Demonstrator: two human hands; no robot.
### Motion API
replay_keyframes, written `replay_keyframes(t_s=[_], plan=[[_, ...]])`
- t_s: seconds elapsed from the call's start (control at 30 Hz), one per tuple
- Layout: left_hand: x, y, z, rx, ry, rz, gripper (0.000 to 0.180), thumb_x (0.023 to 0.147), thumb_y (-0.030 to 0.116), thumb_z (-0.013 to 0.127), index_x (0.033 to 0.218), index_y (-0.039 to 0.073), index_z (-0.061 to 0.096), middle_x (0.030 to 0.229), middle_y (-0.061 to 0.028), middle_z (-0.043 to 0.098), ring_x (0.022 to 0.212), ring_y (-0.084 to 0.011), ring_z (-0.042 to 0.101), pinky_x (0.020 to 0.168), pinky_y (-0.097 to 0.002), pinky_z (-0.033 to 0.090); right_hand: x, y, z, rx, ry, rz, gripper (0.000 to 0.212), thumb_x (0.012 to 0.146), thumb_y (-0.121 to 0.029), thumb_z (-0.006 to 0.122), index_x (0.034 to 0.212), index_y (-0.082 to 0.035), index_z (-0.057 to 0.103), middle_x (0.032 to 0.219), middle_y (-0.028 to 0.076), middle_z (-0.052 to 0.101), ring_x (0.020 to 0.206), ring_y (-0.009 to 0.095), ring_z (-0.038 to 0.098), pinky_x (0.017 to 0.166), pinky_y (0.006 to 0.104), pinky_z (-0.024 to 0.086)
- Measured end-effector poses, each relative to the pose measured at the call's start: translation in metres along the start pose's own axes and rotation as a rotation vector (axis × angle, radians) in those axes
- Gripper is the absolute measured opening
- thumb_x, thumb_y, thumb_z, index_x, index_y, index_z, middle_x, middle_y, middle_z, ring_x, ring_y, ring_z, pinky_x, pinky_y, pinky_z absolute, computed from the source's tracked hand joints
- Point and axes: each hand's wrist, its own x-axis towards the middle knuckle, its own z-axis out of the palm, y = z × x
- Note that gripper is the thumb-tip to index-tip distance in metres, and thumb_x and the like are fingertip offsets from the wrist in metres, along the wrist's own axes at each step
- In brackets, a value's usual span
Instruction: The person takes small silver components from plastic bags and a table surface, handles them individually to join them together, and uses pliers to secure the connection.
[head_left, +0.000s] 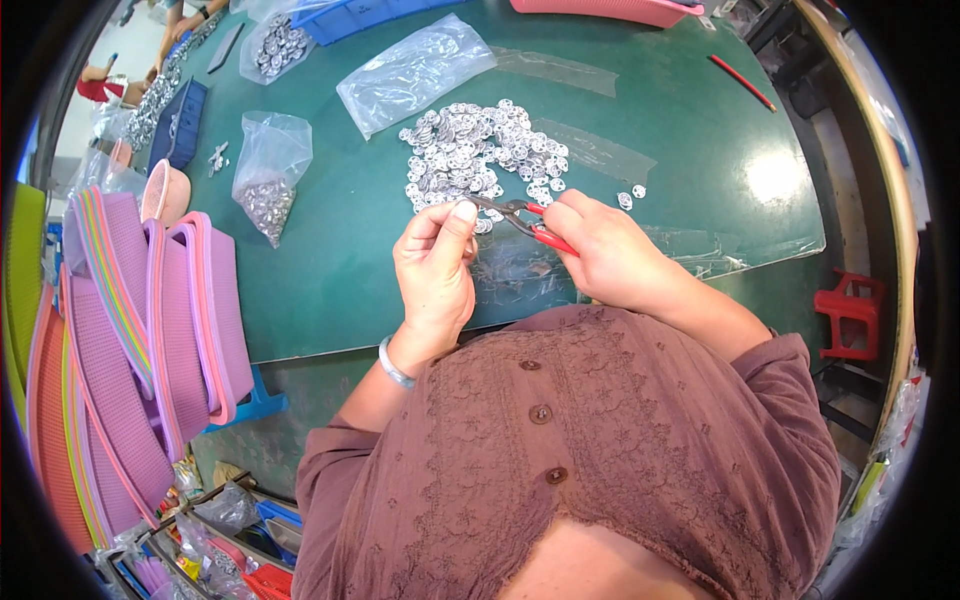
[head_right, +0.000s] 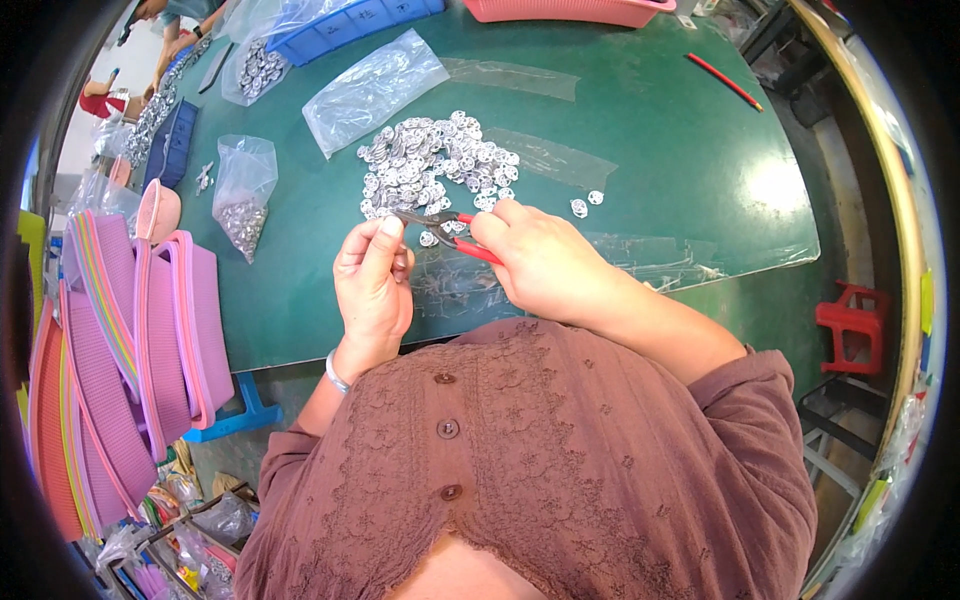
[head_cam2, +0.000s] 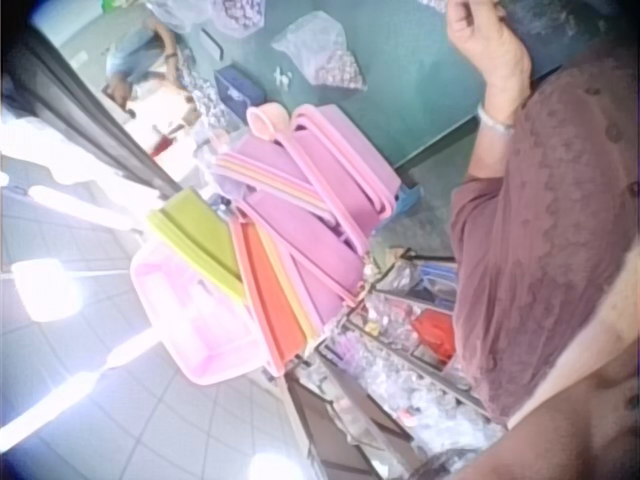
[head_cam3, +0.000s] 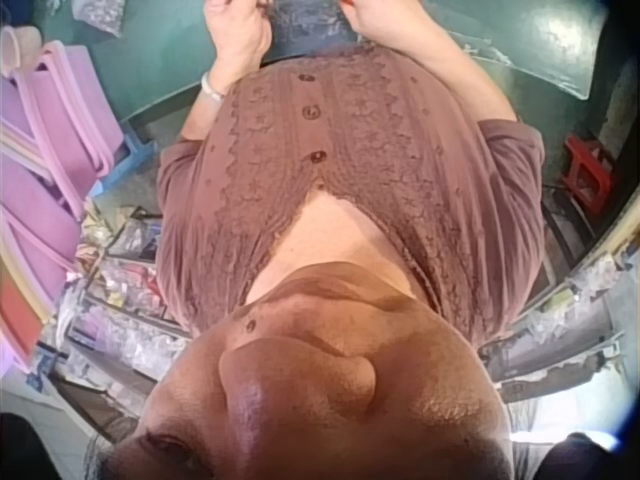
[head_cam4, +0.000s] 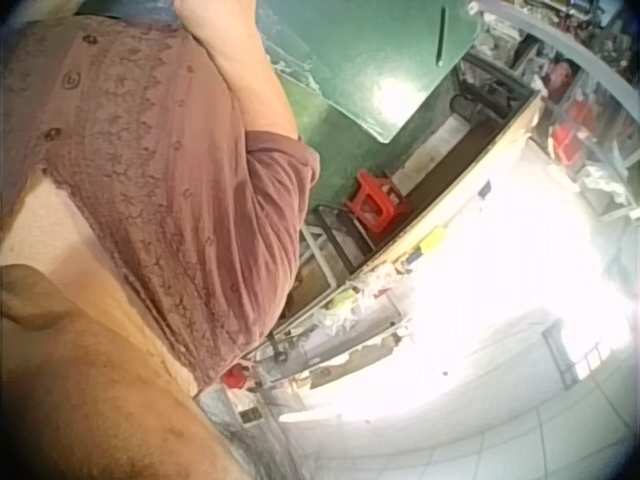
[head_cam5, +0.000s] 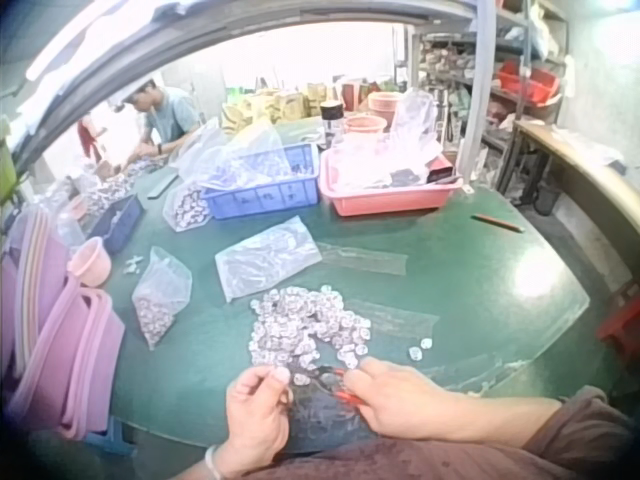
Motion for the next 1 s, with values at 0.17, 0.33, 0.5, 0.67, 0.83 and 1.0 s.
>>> replay_keyframes(t_s=[0.17, 0.33, 0.5, 0.67, 0.83, 1.0], plan=[[0.002, -0.003, -0.002, 0.006, 0.033, 0.01, 0.007, 0.08, 0.008, 0.062, 0.078, 0.003, 0.057, 0.06, 0.0009, 0.049, 0.05, -0.006, 0.04, 0.048, -0.0199, 0.032, 0.002, 0.002, 0.005, -0.084, 0.012, -0.02, 0.017, 0.074, -0.005, 0.053, 0.089, -0.002, 0.047, 0.082, 0.016, 0.049, 0.074, 0.033, 0.053, 0.063, 0.0392, 0.045], [0.005, -0.006, -0.003, 0.013, 0.056, 0.0, 0.006, 0.08, 0.006, 0.061, 0.078, 0.002, 0.057, 0.06, 0.0004, 0.049, 0.049, -0.0061, 0.039, 0.046, -0.0195, 0.032, 0.003, 0.002, 0.008, -0.14, 0.05, -0.027, 0.018, 0.074, -0.005, 0.053, 0.09, -0.001, 0.047, 0.082, 0.016, 0.049, 0.076, 0.033, 0.053, 0.065, 0.0391, 0.045], [0.005, -0.006, -0.004, -0.073, 0.027, -0.078, 0.008, 0.08, 0.01, 0.062, 0.078, 0.004, 0.059, 0.062, 0.001, 0.052, 0.051, -0.0048, 0.042, 0.046, -0.0186, 0.032, 0.006, 0.006, -0.001, 0.157, -0.06, 0.051, 0.019, 0.079, -0.012, 0.055, 0.092, 0.0, 0.049, 0.084, 0.017, 0.051, 0.077, 0.035, 0.053, 0.068, 0.0398, 0.044], [0.007, 0.003, -0.003, -0.102, 0.025, -0.121, 0.014, 0.083, 0.012, 0.058, 0.088, 0.0, 0.059, 0.063, -0.0003, 0.051, 0.053, -0.0067, 0.041, 0.048, -0.0195, 0.033, 0.007, 0.009, -0.014, 0.187, -0.027, 0.106, 0.019, 0.08, -0.015, 0.056, 0.09, 0.0, 0.05, 0.084, 0.018, 0.052, 0.076, 0.035, 0.053, 0.068, 0.0394, 0.043], [0.007, 0.004, -0.002, -0.136, 0.017, -0.144, 0.012, 0.083, 0.012, 0.059, 0.083, 0.001, 0.06, 0.064, -0.0009, 0.053, 0.052, -0.006, 0.043, 0.047, -0.0192, 0.033, 0.008, 0.008, -0.013, 0.148, -0.023, 0.068, 0.018, 0.08, -0.015, 0.056, 0.088, 0.0, 0.05, 0.083, 0.018, 0.052, 0.075, 0.035, 0.053, 0.066, 0.0391, 0.044], [0.007, 0.002, -0.005, -0.133, -0.005, -0.145, 0.011, 0.083, 0.012, 0.059, 0.086, 0.001, 0.06, 0.065, -0.0011, 0.054, 0.053, -0.0065, 0.044, 0.047, -0.0196, 0.034, 0.01, 0.005, -0.013, 0.073, -0.046, 0.067, 0.018, 0.08, -0.017, 0.057, 0.086, -0.003, 0.05, 0.082, 0.015, 0.052, 0.076, 0.034, 0.054, 0.065, 0.0392, 0.044]])
